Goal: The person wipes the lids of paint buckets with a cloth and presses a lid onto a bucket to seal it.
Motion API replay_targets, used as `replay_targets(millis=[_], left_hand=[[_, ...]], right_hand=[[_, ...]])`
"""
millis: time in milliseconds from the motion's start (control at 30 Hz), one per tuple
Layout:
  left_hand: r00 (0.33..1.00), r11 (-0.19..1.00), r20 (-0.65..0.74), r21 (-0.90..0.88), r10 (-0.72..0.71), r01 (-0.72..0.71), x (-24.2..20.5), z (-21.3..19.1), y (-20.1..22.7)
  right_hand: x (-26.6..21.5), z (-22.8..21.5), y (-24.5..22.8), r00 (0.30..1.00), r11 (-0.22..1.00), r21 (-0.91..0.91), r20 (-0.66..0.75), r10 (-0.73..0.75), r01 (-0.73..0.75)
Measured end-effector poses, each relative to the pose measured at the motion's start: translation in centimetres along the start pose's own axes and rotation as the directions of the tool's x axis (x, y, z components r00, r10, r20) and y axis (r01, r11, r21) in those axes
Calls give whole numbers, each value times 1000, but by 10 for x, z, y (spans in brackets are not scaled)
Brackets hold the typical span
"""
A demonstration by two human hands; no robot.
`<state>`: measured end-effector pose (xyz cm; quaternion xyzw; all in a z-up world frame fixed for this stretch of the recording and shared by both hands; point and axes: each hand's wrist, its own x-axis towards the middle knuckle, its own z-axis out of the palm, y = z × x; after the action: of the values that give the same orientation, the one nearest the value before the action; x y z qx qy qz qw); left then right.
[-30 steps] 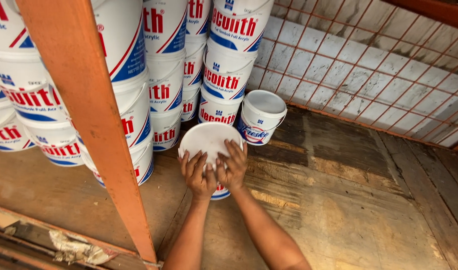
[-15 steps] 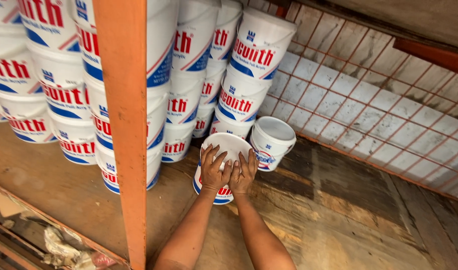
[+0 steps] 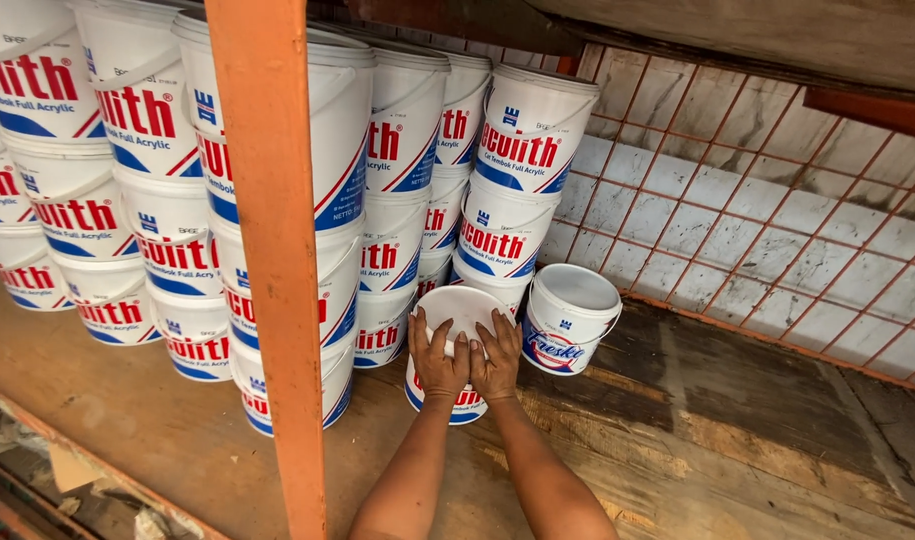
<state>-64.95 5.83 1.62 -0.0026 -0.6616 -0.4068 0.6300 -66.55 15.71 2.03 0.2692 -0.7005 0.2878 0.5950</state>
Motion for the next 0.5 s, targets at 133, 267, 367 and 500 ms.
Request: replay_targets(millis=[133, 267, 367, 500], left_hand=[[999, 998, 41, -67, 24, -21, 5, 13, -23], [997, 978, 71, -208, 26, -11, 12, 31, -50], [993, 971, 115, -234, -11, 38, 13, 27, -53], [991, 983, 117, -163, -61, 80, 11, 23, -45]], right_hand=[[-6, -3, -10, 1000, 996, -87, 14, 9, -8], [0, -2, -23, 989, 984, -171, 127, 74, -51], [0, -1, -26, 958, 974, -217, 260, 123, -67], [0, 2, -14, 932, 962, -273, 353, 80, 21]])
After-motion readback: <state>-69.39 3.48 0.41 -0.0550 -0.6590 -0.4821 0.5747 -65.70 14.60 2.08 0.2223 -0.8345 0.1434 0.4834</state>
